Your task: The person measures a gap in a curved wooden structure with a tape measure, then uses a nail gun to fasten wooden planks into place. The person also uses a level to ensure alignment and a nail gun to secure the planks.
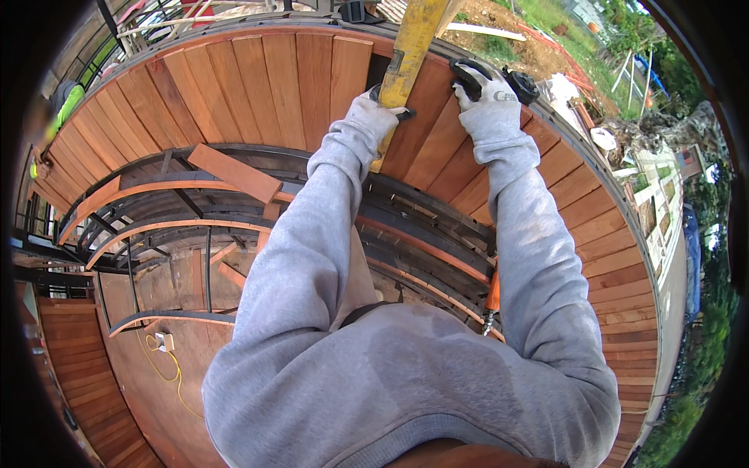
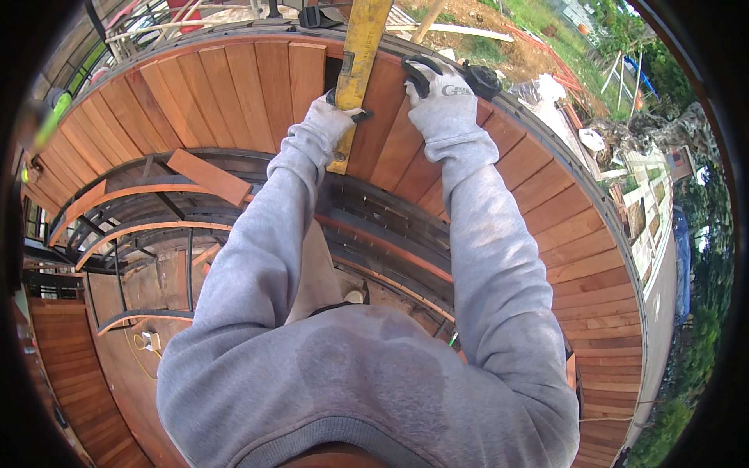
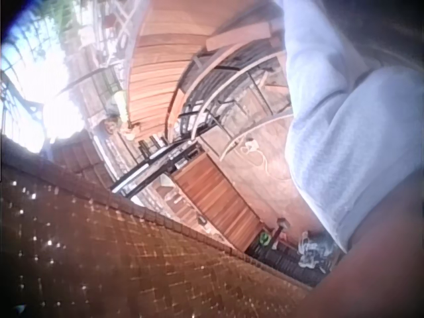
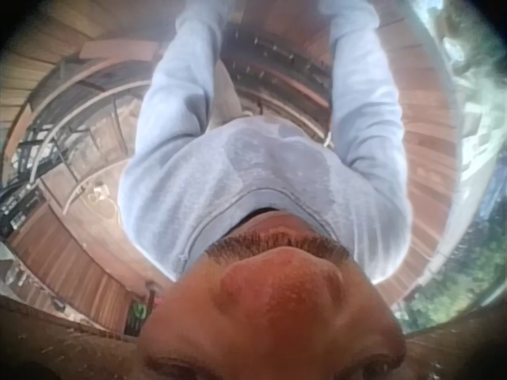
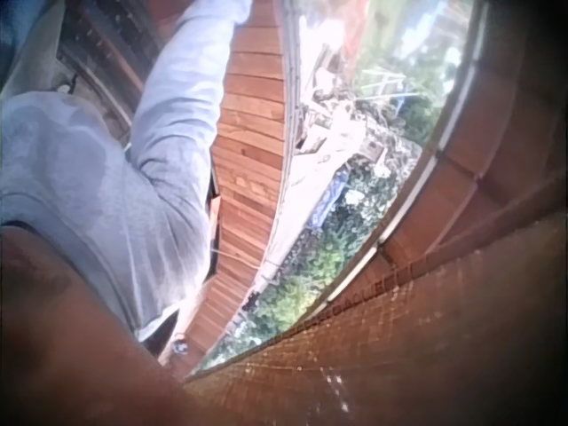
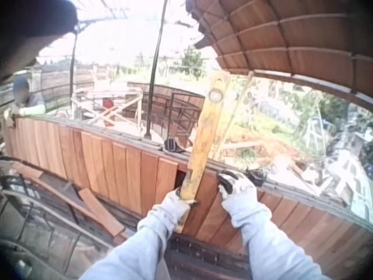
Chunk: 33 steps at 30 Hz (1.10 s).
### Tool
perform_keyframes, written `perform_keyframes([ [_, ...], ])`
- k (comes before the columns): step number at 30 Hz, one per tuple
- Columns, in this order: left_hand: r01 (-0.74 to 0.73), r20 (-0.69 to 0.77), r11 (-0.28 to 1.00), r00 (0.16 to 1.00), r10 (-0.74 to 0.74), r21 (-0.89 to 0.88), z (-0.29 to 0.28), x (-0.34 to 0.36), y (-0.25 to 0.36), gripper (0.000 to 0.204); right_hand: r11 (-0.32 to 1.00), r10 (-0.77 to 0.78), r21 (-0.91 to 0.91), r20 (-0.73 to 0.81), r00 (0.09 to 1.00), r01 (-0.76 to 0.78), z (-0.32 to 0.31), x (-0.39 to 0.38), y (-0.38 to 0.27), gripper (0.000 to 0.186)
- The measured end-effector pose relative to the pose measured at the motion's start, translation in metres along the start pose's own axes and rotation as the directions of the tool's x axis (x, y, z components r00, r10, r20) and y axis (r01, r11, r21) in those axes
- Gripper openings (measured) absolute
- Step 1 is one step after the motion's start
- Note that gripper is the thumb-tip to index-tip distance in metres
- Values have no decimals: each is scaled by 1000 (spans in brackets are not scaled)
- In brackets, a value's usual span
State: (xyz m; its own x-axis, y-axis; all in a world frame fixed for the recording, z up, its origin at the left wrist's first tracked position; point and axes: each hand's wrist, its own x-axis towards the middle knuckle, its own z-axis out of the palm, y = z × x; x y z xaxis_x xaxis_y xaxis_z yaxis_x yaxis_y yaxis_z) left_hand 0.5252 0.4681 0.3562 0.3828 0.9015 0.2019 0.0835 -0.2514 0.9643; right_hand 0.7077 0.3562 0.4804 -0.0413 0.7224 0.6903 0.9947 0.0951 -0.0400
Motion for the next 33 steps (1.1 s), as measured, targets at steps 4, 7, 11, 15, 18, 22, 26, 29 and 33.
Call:
perform_keyframes([
  [4, -12, 19, 1000, 1000, 11, 19, 0, 2, -2, 58, 1000, -14, 0, 6, 1000, 14, -2, -1, 1, 35],
  [7, -2, 27, 999, 1000, 3, -46, 1, 3, -4, 59, 1000, -15, -13, 14, 1000, 15, -2, -1, 1, 36],
  [11, -24, 19, 1000, 1000, 24, -9, 0, 3, -6, 60, 1000, 16, 16, 12, 1000, -16, -4, 0, -5, 36],
  [15, -31, -6, 999, 1000, 31, 22, 2, 2, 1, 52, 999, -37, 2, -23, 999, 37, 0, -2, 1, 36],
  [18, 14, -7, 1000, 1000, -14, 19, 2, -6, 13, 49, 1000, 2, 9, 3, 1000, -2, -2, -2, 0, 36],
  [22, 28, 30, 999, 999, -26, -38, -2, -7, 18, 62, 1000, -5, 23, 0, 1000, 5, -2, 0, 0, 36],
  [26, -30, -2, 1000, 1000, 30, -5, -3, -9, 21, 63, 1000, -5, -3, -24, 1000, 5, 0, -2, 0, 37],
  [29, -23, -8, 997, 1000, 23, 72, -2, -7, 21, 61, 1000, -4, -8, -8, 1000, 4, 2, -2, 4, 38],
  [33, -28, -21, 1000, 999, 28, 11, -7, -11, 19, 58, 1000, -1, -13, 12, 1000, 1, 4, 0, 3, 40],
])
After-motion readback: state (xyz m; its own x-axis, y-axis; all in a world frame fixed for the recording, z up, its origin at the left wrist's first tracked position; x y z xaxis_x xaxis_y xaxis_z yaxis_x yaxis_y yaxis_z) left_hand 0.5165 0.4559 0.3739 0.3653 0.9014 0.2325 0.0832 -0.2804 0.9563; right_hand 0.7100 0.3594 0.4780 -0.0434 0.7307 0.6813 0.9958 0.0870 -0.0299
